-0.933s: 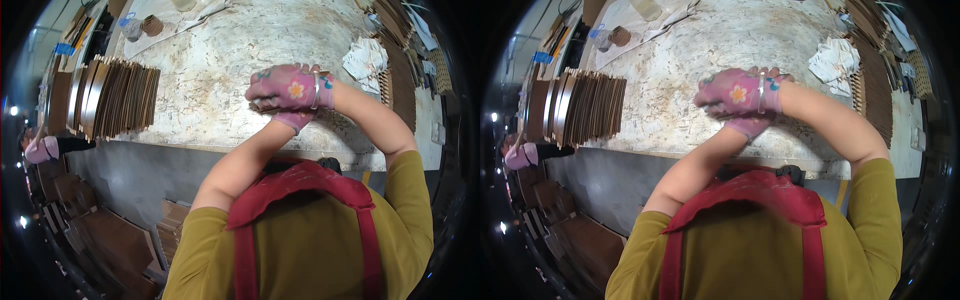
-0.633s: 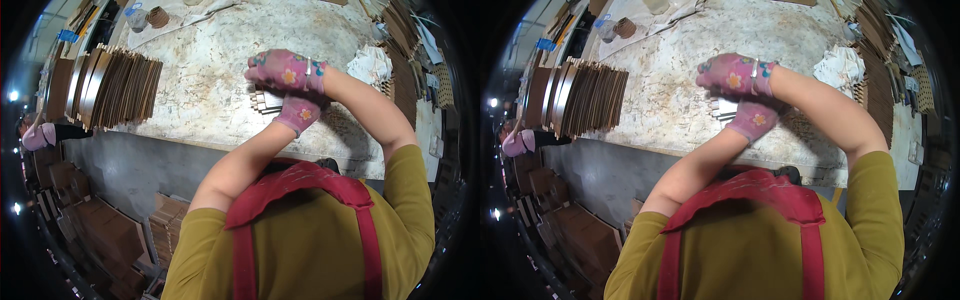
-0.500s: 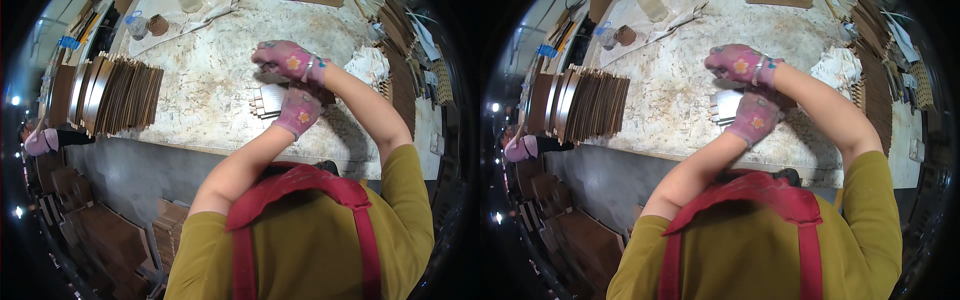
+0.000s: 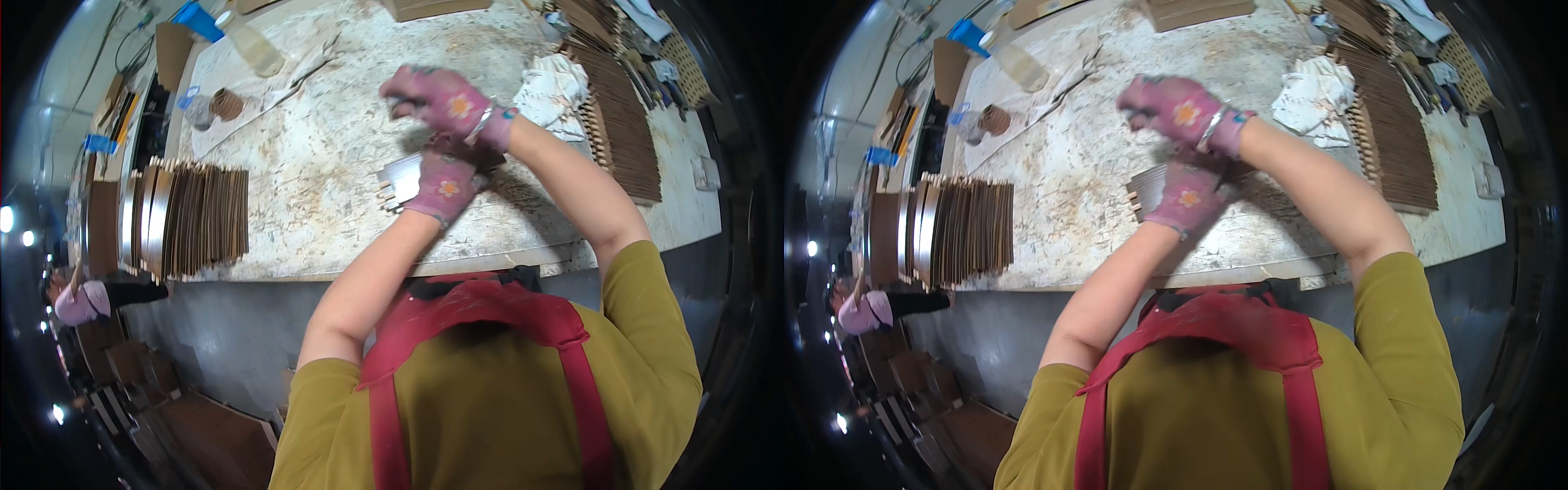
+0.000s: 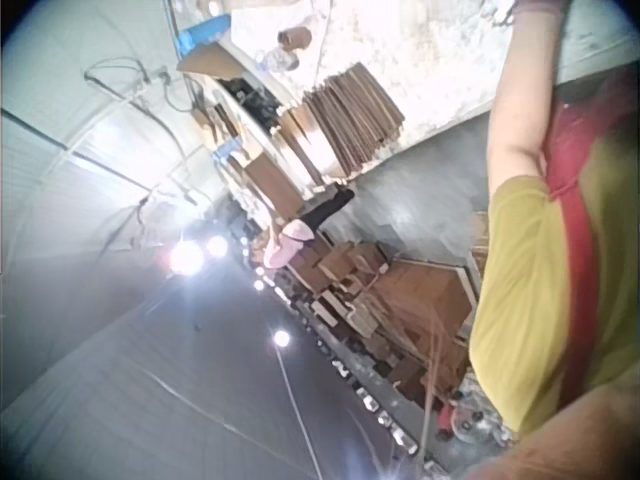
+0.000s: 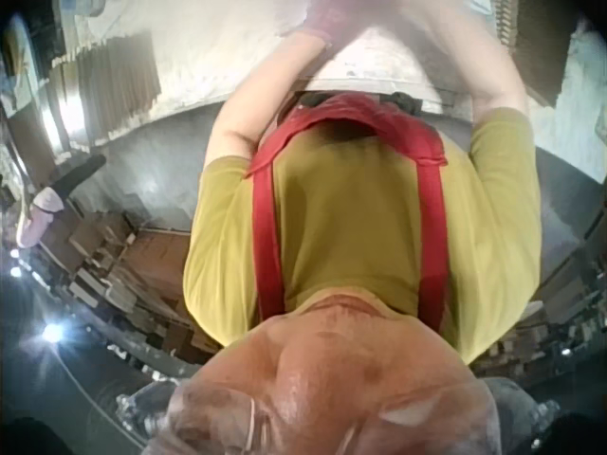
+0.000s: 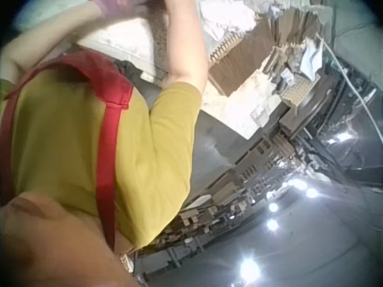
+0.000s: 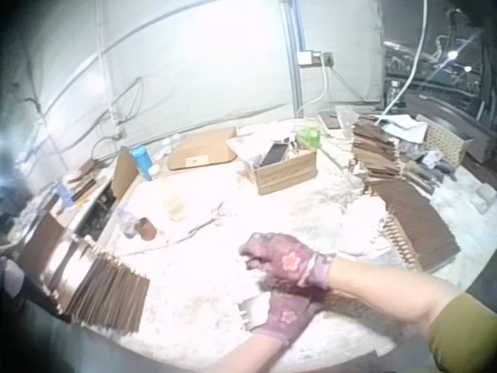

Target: The person applies a liquid substance to small wooden slats and a larger rectangular board using a cloth and a sponge-like tool, then wipes them down.

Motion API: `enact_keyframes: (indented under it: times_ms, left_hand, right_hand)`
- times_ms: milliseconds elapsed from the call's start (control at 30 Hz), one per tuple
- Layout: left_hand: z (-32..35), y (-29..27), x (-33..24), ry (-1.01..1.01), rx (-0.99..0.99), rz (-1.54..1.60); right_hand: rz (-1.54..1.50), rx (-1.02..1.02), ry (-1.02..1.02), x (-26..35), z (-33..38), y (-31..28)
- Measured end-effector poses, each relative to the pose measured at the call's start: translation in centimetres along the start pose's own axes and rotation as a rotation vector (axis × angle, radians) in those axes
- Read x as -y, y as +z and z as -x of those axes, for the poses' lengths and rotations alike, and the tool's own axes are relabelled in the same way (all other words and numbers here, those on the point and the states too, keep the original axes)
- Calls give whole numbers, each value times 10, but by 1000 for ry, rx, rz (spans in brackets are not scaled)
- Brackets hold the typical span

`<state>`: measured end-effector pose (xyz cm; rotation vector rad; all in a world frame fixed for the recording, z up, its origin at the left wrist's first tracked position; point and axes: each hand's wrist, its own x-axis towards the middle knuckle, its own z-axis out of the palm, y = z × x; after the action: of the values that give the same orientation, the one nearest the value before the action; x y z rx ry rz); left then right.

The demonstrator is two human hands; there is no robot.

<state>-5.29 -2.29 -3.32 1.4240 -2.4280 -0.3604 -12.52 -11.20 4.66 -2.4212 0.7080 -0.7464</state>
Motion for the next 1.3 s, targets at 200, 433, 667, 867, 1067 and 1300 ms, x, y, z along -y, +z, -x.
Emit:
enact_keyframes:
  times_ms: [200,433,667,867,1067,1300]
  left_hand:
    - [10,-77,-6,140,-105,24]
    - [-11,-76,20,-50,273,220]
    - [12,-38,28,59,57,-87]
    - [29,-31,24,24,45,-251]
    - [25,-30,9,-52,-18,-209]
    - [25,-15,12,-50,-74,-255]
  right_hand:
    - [-307,-478,247,-18,94,-97]
    - [-632,-679,669,-34,165,-64]
    - [-407,-612,754,-41,160,-22]
    - [-360,-545,775,-35,145,0]
    - [-219,-455,775,-28,132,3]
    - [-34,-347,849,-7,148,9]
